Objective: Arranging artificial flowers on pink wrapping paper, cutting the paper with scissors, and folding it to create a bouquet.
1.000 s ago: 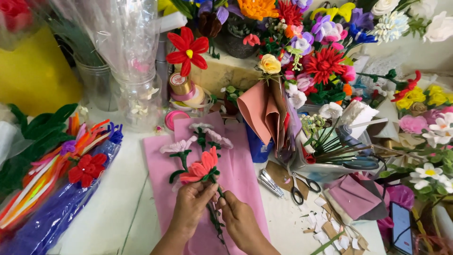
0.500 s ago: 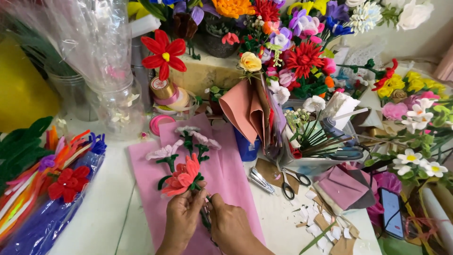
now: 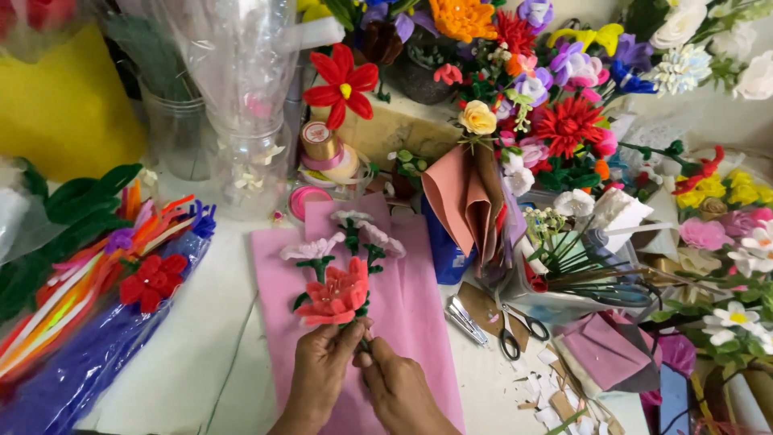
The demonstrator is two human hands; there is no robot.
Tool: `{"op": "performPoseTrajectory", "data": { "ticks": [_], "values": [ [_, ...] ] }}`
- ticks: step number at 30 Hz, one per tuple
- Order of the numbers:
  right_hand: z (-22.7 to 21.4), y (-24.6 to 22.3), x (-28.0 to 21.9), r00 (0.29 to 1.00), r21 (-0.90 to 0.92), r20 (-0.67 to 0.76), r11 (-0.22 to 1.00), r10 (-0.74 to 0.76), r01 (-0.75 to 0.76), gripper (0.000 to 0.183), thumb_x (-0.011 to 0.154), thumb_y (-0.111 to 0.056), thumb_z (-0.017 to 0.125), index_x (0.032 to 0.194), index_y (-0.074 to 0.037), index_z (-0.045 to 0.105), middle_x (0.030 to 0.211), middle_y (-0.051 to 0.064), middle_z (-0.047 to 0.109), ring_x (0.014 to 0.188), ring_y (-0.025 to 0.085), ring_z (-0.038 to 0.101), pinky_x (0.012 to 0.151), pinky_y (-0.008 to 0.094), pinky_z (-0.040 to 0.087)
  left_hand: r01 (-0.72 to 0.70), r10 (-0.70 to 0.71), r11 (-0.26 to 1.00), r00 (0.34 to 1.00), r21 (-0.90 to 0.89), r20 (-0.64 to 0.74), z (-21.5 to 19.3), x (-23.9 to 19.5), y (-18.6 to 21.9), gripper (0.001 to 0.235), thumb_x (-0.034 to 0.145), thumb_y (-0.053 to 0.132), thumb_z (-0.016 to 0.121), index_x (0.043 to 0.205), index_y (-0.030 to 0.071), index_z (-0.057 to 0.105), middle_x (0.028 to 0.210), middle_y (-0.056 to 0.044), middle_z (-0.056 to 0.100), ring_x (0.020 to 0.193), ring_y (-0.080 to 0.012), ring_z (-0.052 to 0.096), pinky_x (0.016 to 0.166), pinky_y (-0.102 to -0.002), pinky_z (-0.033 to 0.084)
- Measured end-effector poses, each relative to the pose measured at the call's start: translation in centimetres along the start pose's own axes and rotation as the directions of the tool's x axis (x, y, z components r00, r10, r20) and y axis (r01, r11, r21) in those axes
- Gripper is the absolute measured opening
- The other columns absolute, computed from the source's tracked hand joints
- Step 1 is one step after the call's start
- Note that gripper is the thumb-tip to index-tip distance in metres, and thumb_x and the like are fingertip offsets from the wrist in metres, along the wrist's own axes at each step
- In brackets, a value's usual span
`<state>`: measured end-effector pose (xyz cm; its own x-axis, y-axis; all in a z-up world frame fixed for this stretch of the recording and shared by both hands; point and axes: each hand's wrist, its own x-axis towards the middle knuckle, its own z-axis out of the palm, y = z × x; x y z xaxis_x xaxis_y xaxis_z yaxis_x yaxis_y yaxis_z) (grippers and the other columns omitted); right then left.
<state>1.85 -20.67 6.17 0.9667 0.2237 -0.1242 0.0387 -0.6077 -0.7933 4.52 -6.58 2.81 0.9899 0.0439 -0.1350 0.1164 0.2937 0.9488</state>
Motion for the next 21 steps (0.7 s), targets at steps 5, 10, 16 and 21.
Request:
{"op": "performPoseTrajectory", "data": {
  "ticks": [5,10,16,21],
  "values": [
    [-4.6,-2.8,3.5,0.994,-0.040,0.039,0.994,0.107,-0.105,0.059,0.100,-0.053,0.032,0.123,-0.015,0.070,0.091,0.009,0.082,0.090,0.020,0.080,0.081,0.034,0.067,-0.196,0.188,0.953,0.981,-0.232,-0.055,-2.6,0.1,2.1,0.026,0.101,0.020,0.057,0.092,-0.001,0.070,0.086,-0.013,0.068,0.086,-0.0264,0.075,0.081,-0.043,0.072],
    [-10.2,-0.6,14.4,0.962,-0.126,-0.271,0.992,-0.030,-0.004,0.055,0.097,-0.053,0.038,0.110,-0.010,0.071,0.107,0.009,0.072,0.099,0.026,0.068,0.084,0.037,0.051,-0.092,0.057,0.954,0.990,-0.286,-0.127,-4.9,-1.1,3.7,0.027,0.103,0.026,0.055,0.090,0.003,0.062,0.076,-0.010,0.062,0.062,-0.0308,0.074,0.066,-0.047,0.066],
    [-9.4,1.2,22.9,0.990,-0.197,-0.062,0.971,0.127,-0.137,0.048,0.091,-0.038,0.036,0.126,-0.016,0.061,0.131,0.009,0.059,0.121,0.026,0.054,0.098,0.039,0.040,-0.123,0.081,0.925,0.988,-0.360,-0.128,-5.3,-1.8,5.4,0.030,0.102,0.020,0.056,0.086,-0.004,0.060,0.071,-0.016,0.054,0.050,-0.0317,0.060,0.049,-0.045,0.057],
    [-9.7,2.3,23.1,0.993,-0.234,-0.086,0.968,0.074,-0.093,0.052,0.102,-0.029,0.033,0.145,-0.017,0.060,0.155,0.012,0.051,0.146,0.032,0.043,0.118,0.038,0.034,-0.148,0.196,0.935,0.973,-0.323,0.122,-1.9,-4.1,11.9,0.028,0.101,0.020,0.058,0.097,-0.005,0.069,0.069,-0.014,0.061,0.048,-0.0218,0.061,0.044,-0.036,0.057]
  ]
}}
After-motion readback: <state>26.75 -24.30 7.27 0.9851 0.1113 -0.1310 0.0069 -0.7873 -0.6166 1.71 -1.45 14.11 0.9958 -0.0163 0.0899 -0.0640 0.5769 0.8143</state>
